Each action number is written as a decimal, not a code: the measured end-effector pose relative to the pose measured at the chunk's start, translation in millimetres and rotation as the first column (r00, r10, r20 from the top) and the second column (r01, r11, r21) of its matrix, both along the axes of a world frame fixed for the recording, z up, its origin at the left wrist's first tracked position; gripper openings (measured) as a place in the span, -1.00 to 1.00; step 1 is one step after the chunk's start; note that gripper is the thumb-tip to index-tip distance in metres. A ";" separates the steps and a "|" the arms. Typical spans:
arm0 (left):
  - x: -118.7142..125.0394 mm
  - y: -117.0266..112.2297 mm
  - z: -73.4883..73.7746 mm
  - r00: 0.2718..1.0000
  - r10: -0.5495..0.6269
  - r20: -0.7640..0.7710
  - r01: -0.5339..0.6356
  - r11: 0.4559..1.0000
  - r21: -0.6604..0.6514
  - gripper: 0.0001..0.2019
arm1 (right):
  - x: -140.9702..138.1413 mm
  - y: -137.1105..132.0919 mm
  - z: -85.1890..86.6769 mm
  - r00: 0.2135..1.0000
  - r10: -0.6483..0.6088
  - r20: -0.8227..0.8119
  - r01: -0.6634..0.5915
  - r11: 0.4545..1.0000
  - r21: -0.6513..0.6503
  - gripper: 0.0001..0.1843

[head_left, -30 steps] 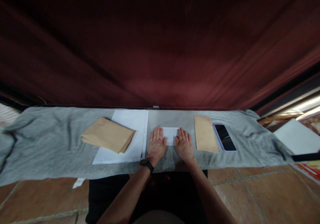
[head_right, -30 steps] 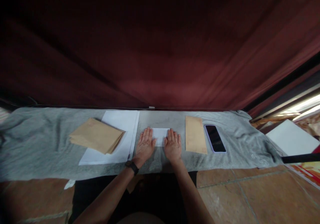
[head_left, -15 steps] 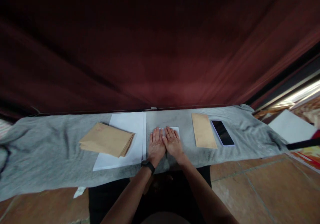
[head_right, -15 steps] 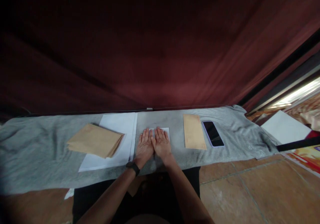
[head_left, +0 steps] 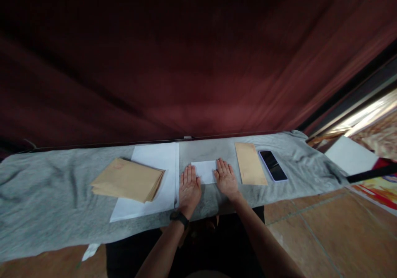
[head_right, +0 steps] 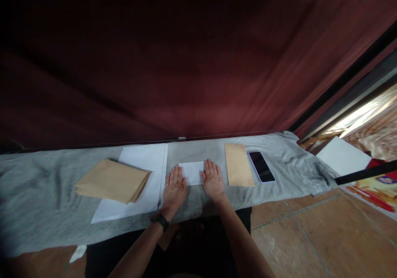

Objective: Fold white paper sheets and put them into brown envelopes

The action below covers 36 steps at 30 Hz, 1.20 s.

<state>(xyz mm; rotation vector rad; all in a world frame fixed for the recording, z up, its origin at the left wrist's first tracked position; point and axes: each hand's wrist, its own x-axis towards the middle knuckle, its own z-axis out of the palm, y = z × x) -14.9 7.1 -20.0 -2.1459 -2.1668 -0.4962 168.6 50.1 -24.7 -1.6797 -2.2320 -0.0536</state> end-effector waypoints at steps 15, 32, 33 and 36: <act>45.7 -9.7 1.5 0.955 -0.293 -0.035 0.293 0.956 -0.018 -0.42 | 1.5 -0.5 2.7 1.000 -0.009 0.008 0.009 0.999 -0.048 -0.40; 27.2 -15.1 5.7 0.930 -0.363 -0.063 0.356 0.929 -0.104 -0.34 | -28.1 -42.6 23.0 0.953 0.267 -0.144 -0.282 0.954 -0.098 -0.42; 25.5 -15.9 6.7 0.933 -0.355 -0.061 0.347 0.932 -0.104 -0.35 | -25.9 -42.9 22.0 0.957 0.258 -0.134 -0.271 0.957 -0.098 -0.41; 19.3 -19.2 7.7 0.949 -0.312 -0.049 0.307 0.947 -0.098 -0.37 | -17.4 -42.9 15.7 0.968 0.227 -0.103 -0.237 0.967 -0.091 -0.40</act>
